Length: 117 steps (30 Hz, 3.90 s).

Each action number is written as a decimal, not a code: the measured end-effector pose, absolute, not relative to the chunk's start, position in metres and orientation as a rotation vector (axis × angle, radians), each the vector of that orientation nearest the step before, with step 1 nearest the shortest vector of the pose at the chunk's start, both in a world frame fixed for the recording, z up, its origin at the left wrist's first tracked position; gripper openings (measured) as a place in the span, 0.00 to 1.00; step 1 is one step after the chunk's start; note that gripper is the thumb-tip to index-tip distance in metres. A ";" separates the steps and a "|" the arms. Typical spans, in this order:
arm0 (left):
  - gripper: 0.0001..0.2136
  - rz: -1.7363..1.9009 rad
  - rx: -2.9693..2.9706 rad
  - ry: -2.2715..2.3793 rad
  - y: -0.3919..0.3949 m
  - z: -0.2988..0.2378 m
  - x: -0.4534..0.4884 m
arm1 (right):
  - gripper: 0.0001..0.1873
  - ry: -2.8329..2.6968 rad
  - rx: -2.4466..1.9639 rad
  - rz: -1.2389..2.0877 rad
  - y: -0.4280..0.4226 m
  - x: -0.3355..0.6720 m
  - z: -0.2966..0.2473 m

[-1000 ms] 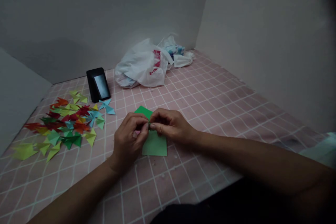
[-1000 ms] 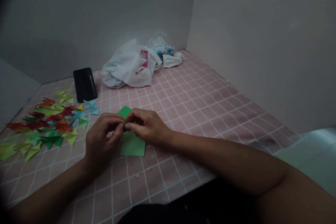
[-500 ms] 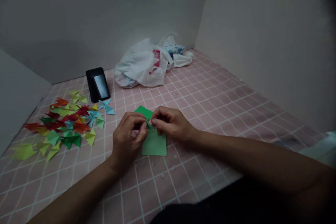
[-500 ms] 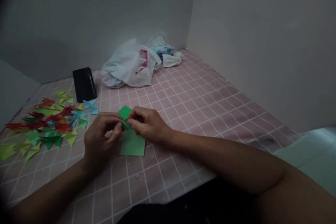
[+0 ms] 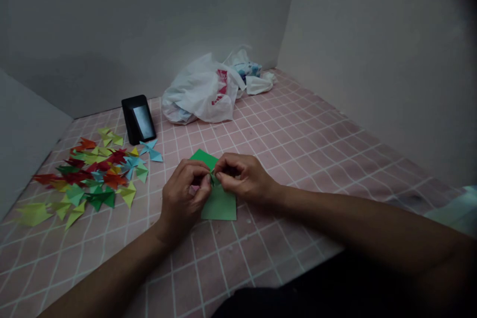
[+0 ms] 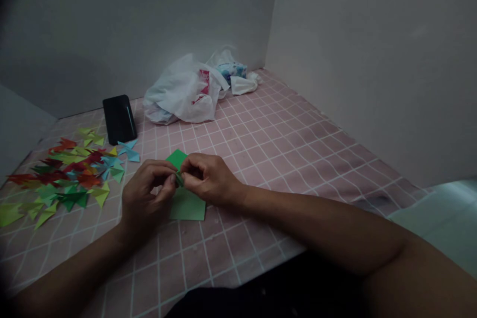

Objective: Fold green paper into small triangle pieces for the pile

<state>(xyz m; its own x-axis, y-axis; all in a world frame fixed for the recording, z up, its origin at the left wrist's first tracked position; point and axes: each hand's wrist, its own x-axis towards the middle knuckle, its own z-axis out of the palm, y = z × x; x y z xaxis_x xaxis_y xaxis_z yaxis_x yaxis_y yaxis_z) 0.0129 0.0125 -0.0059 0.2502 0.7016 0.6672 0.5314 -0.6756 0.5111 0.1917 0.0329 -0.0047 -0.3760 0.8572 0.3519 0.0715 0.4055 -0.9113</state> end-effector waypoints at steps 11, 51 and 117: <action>0.06 1.385 2.382 1.145 0.014 -0.007 0.012 | 0.04 -1.814 -0.785 1.035 0.034 0.192 -0.005; 0.08 1.401 2.346 1.204 0.012 -0.004 0.012 | 0.04 -1.716 -0.917 1.060 0.033 0.193 0.000; 0.06 1.360 1.714 1.067 0.015 0.007 0.010 | 0.08 -2.109 -0.600 0.665 0.045 0.200 -0.009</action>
